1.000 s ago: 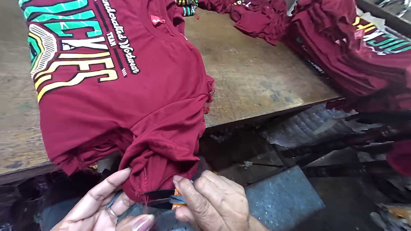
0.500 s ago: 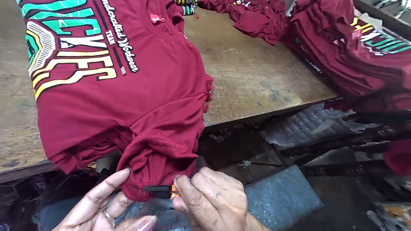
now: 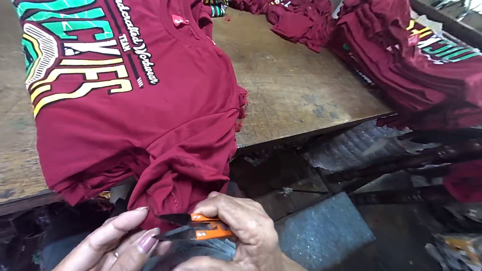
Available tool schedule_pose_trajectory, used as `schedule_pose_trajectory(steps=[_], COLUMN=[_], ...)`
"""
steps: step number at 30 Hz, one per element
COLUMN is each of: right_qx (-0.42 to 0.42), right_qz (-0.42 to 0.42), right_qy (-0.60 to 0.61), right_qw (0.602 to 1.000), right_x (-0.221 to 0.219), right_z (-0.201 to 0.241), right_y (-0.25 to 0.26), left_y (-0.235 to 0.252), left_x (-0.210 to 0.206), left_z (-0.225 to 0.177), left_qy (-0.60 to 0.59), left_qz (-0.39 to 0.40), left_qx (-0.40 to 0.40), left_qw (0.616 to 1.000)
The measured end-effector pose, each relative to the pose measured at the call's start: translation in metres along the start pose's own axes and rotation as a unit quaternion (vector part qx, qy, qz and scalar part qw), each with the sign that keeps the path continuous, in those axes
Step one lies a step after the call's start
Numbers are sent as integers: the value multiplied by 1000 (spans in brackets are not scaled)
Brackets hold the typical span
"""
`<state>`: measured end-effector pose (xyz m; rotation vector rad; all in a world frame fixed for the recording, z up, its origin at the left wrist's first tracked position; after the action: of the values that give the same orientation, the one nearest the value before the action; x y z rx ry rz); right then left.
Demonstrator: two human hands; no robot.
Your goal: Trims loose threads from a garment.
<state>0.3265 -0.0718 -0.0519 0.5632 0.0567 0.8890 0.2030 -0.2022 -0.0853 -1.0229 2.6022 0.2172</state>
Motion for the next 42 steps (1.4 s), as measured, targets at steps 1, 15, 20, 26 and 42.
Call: schedule_pose_trajectory(steps=[1,15,20,26,42], right_qx=[6,61,109,134,150], right_qz=[-2,31,-1,-3,2], right_qy=[-3,-248,-324,-319,-355], right_qw=[1000,966,940,938,923], right_x=[-4,9,23,10,6], right_z=[1,15,14,15,20], right_y=[3,-21,-20,-20,-15], left_y=[0,7,8,6,5], left_x=[0,3,1,0,1], left_z=[0,-2,-1,-3,-2], left_qy=[3,26,25,28,39], left_qz=[1,-7,-2,-3,2], left_qx=[-11,-2,11,11,12], left_qw=[1000,1000,1000,1000,999])
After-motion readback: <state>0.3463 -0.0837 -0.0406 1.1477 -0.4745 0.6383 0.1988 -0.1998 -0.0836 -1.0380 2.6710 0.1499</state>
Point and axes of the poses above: each hand's wrist, its own y-axis towards the middle knuckle, its own x-axis out of the back of the hand, z = x × y, the point moved 8 cm from there along y, towards the middle knuckle, and after that the axes turned 5 degrees about y, right-handed, at the moved point
